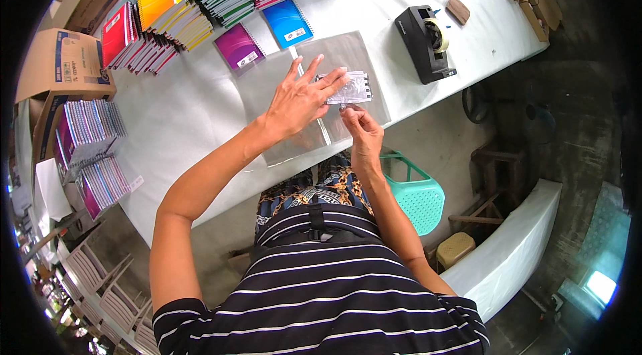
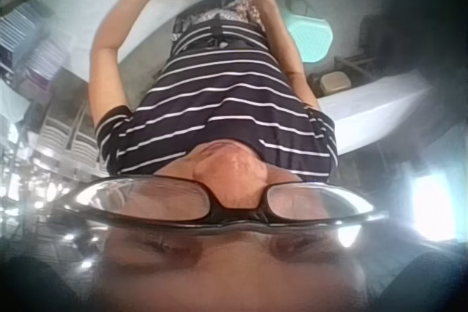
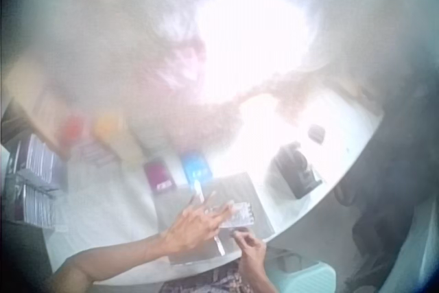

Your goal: The person repeatedly picks up small stacks of colorful spiral-bound notebooks, places them into clear plastic bags, and seals the bags using a tape dispenser. The person then sets the sealed packages aside on the table.

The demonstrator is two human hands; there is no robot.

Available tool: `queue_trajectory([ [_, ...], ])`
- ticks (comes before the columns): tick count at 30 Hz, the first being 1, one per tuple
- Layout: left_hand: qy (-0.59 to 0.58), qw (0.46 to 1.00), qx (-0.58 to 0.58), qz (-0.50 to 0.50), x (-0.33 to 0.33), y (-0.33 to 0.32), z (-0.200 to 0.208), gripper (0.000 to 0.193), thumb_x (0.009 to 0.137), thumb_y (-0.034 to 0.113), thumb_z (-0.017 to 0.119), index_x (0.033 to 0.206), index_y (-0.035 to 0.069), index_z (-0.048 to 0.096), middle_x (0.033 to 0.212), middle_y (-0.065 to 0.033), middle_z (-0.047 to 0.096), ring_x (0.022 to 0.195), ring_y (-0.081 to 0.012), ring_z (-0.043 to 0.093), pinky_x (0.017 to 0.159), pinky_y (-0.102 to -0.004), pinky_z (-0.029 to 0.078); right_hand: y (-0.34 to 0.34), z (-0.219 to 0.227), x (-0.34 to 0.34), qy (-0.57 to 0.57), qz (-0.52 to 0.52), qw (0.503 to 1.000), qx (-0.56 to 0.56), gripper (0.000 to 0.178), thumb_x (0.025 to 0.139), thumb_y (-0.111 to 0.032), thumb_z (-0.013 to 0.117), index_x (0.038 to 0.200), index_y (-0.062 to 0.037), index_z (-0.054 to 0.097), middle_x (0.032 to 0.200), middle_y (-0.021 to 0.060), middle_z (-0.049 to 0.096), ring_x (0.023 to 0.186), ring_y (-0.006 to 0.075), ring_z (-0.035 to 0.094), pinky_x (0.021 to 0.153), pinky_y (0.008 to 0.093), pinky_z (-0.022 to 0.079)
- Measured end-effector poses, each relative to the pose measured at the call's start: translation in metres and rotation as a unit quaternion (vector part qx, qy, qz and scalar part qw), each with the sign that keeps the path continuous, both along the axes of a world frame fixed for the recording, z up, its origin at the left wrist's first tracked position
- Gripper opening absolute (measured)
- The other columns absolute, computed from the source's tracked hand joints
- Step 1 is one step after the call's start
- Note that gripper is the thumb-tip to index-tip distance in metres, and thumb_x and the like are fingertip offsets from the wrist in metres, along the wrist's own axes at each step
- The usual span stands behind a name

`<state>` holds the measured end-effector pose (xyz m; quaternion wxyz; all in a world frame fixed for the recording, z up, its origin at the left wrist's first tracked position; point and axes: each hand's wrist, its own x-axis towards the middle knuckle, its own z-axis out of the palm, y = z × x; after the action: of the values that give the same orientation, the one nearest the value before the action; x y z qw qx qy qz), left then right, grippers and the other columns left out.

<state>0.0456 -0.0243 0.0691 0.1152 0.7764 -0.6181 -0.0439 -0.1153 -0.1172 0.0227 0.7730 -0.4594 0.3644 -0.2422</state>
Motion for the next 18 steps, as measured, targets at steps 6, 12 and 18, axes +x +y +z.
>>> queue_trajectory([
  [6, -0.003, 1.000, 0.004, 0.001, -0.004, 0.000, 0.001, 0.070, 0.083, 0.025, 0.071, 0.146, 0.021, 0.041, 0.152, 0.0049, 0.038, 0.139, -0.0293, 0.036, 0.114, -0.0573, 0.026, 0.000, 0.018, 0.015, 0.095, 0.000, 0.990, 0.101, 0.026, 0.085, -0.030, 0.076, 0.078, -0.0081, 0.063, 0.088, 0.0036, 0.065, 0.091, 0.0132, 0.060, 0.088, 0.0370, 0.048],
  [12, 0.020, 1.000, -0.006, 0.000, -0.002, 0.001, 0.000, 0.069, 0.083, 0.022, 0.071, 0.145, 0.020, 0.041, 0.152, 0.0043, 0.038, 0.139, -0.0297, 0.037, 0.114, -0.0568, 0.027, 0.004, -0.003, 0.014, 0.105, -0.010, 0.994, 0.024, 0.025, 0.085, -0.027, 0.077, 0.075, -0.0095, 0.061, 0.086, 0.0007, 0.064, 0.085, 0.0095, 0.057, 0.084, 0.0301, 0.046],
  [18, 0.022, 1.000, 0.002, 0.001, -0.001, 0.000, -0.002, 0.073, 0.083, 0.021, 0.071, 0.148, 0.023, 0.037, 0.154, 0.0059, 0.035, 0.141, -0.0283, 0.034, 0.115, -0.0575, 0.026, 0.006, -0.016, 0.003, 0.009, 0.006, 0.999, 0.033, 0.021, 0.085, -0.019, 0.076, 0.087, 0.0003, 0.069, 0.104, 0.0035, 0.058, 0.100, 0.0119, 0.052, 0.094, 0.0275, 0.037],
])
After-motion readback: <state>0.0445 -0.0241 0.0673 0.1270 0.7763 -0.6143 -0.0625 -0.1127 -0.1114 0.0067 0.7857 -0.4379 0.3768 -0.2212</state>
